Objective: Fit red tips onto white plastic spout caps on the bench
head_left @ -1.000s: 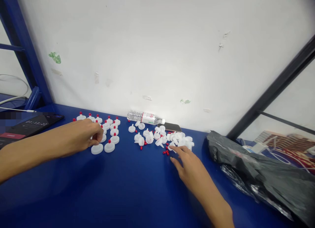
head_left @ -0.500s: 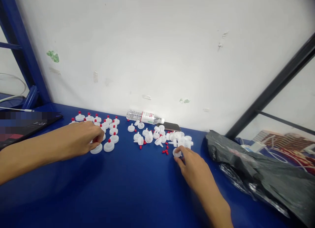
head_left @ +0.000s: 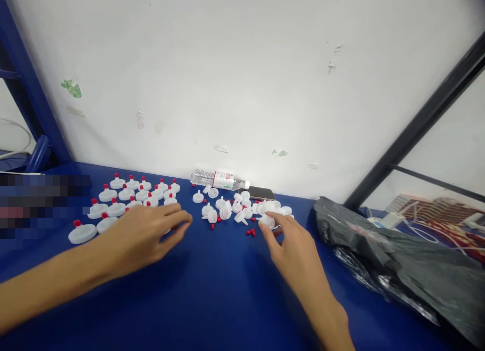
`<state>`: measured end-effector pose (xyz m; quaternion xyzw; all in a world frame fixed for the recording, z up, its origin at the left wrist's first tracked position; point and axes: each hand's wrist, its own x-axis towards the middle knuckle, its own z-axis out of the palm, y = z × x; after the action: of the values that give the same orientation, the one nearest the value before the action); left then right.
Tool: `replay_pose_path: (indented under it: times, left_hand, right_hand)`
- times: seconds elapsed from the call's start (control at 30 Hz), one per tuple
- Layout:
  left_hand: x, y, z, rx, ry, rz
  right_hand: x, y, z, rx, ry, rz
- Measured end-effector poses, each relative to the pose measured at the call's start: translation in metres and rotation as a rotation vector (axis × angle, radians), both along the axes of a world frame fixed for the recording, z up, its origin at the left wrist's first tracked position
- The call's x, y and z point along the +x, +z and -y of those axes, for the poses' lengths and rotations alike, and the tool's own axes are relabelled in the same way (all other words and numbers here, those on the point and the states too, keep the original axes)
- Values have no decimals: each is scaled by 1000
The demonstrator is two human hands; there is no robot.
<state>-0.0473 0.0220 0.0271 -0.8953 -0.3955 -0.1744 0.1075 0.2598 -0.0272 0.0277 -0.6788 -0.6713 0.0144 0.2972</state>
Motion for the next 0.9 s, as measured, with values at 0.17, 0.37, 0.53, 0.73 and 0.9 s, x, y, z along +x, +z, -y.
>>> replay_pose_path:
  times: [0.17,0.37,0.53,0.73,0.9]
  left_hand:
    - [29,-24,0,119,-39,-287]
    - [45,-29,-19,254,-88,-516]
    - [49,-32,-28,272,-157,-541]
    - [50,-31,-21,208,-189,-493]
    - [50,-36,-15,108,-189,-366]
  right_hand:
    - [-3,5,2,29,29,-103]
    - [-3,5,2,63,64,-125]
    - [-4,6,4,47,67,-148]
    - [-6,8,6,-23,120,-218]
    - [-7,8,8,-76,155,-297]
